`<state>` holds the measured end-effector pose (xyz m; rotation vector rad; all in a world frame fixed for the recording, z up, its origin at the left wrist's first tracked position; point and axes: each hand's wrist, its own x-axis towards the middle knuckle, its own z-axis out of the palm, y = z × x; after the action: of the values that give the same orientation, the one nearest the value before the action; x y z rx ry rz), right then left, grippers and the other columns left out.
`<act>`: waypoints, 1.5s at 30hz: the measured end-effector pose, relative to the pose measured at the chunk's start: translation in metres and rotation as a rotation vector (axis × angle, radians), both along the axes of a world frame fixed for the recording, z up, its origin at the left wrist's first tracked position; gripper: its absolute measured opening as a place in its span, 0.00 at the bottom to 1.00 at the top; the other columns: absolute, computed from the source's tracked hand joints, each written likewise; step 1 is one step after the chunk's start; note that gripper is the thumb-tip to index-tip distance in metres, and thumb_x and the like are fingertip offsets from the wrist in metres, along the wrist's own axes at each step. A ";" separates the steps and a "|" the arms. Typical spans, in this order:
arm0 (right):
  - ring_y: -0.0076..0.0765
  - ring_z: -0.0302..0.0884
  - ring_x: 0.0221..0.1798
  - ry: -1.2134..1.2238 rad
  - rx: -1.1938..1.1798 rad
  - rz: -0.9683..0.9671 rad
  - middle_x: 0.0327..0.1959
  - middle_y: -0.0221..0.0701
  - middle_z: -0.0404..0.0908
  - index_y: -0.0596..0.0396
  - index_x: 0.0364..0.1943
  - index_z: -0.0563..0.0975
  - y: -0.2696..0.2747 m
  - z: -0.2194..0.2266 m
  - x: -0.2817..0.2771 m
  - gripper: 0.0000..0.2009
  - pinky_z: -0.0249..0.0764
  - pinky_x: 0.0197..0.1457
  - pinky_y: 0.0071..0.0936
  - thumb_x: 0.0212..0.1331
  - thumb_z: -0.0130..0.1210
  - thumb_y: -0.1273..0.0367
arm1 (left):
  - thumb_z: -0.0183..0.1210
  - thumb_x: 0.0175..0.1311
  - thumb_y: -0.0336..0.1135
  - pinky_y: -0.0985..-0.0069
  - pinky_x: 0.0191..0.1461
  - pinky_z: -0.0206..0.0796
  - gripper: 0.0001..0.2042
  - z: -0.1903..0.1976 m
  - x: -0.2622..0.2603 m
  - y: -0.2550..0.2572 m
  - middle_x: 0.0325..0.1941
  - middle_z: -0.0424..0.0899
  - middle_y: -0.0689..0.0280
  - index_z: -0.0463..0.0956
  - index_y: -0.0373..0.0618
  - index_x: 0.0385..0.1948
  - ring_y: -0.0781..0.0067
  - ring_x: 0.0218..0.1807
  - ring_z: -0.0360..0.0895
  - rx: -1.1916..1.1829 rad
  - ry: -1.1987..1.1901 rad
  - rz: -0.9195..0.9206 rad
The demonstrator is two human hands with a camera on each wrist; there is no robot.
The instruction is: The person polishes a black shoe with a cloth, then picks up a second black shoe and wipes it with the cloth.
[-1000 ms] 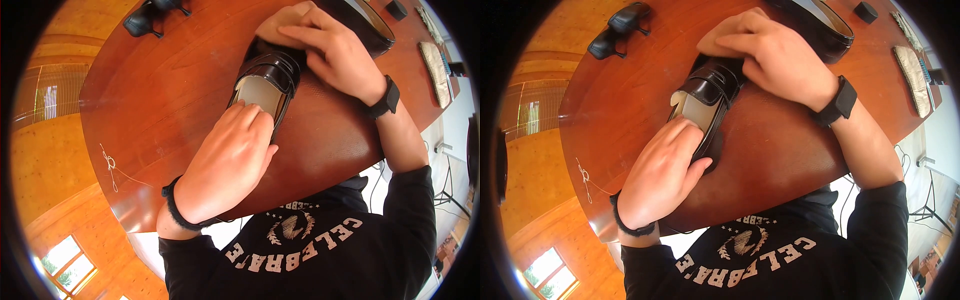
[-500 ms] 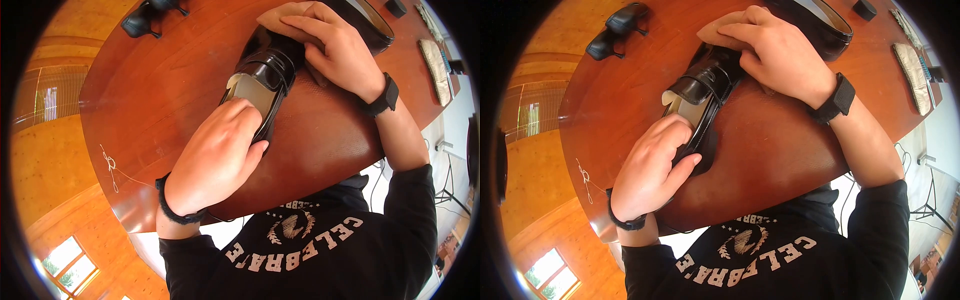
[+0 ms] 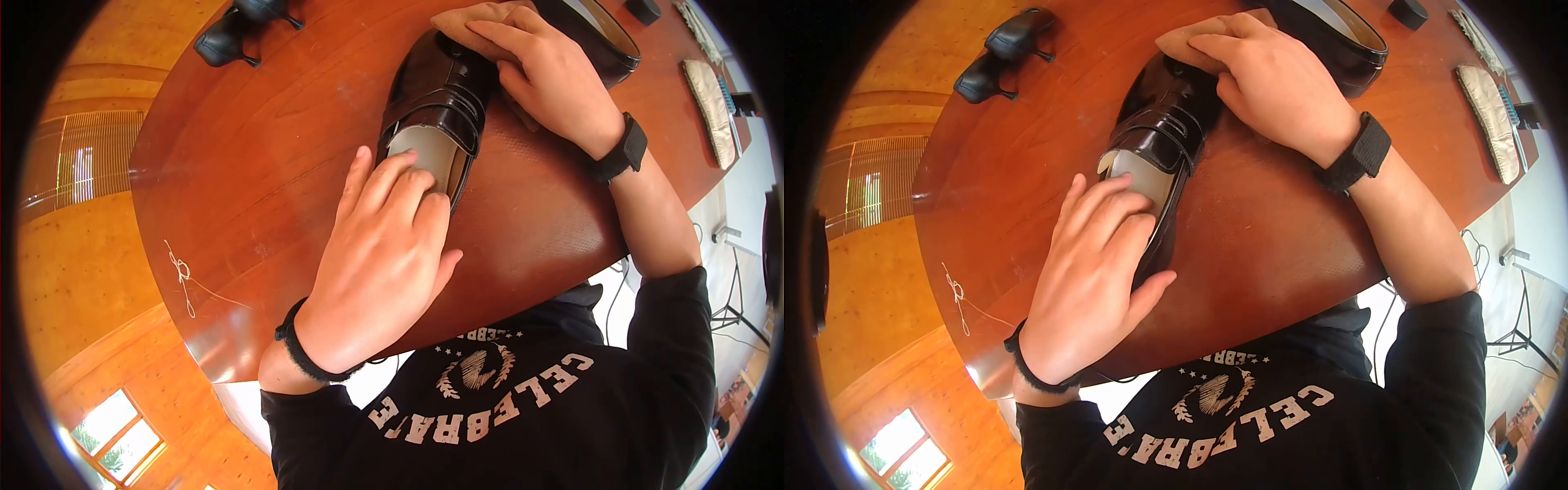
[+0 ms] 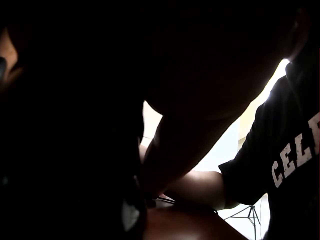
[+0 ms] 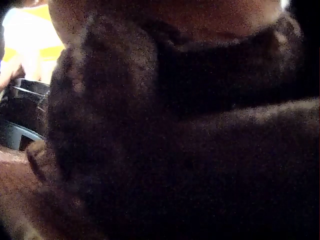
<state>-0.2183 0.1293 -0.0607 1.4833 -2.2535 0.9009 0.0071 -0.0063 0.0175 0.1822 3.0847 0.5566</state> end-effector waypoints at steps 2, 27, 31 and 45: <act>0.52 0.79 0.57 -0.020 0.019 -0.018 0.56 0.38 0.82 0.55 0.54 0.80 0.001 0.005 0.003 0.21 0.79 0.57 0.41 0.53 0.57 0.78 | 0.71 0.49 0.26 0.47 0.75 0.59 0.18 -0.002 0.000 0.000 0.51 0.74 0.55 0.75 0.35 0.42 0.46 0.58 0.73 0.015 -0.010 0.008; 0.53 0.79 0.58 -0.030 -0.056 0.202 0.58 0.42 0.81 0.56 0.57 0.79 -0.002 0.010 0.003 0.24 0.78 0.60 0.41 0.52 0.55 0.78 | 0.64 0.61 0.25 0.63 0.52 0.69 0.12 -0.010 -0.006 -0.021 0.49 0.73 0.53 0.70 0.36 0.42 0.44 0.47 0.73 0.360 -0.022 0.103; 0.53 0.79 0.59 0.024 -0.029 -0.008 0.58 0.42 0.81 0.56 0.57 0.79 -0.004 -0.001 -0.003 0.23 0.78 0.59 0.41 0.53 0.55 0.77 | 0.66 0.56 0.22 0.57 0.53 0.68 0.15 -0.012 -0.006 -0.021 0.48 0.72 0.52 0.70 0.35 0.42 0.43 0.48 0.73 0.364 -0.010 0.074; 0.54 0.76 0.61 -0.090 0.062 0.089 0.60 0.44 0.78 0.60 0.63 0.75 0.000 0.037 0.007 0.27 0.74 0.65 0.38 0.54 0.51 0.81 | 0.65 0.60 0.26 0.62 0.55 0.68 0.12 -0.010 -0.008 -0.018 0.51 0.74 0.52 0.71 0.36 0.40 0.43 0.50 0.73 0.325 -0.022 0.048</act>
<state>-0.2109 0.1291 -0.0240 1.6119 -2.3148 0.9494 -0.0005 -0.0247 0.0071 0.1009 2.9627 1.0516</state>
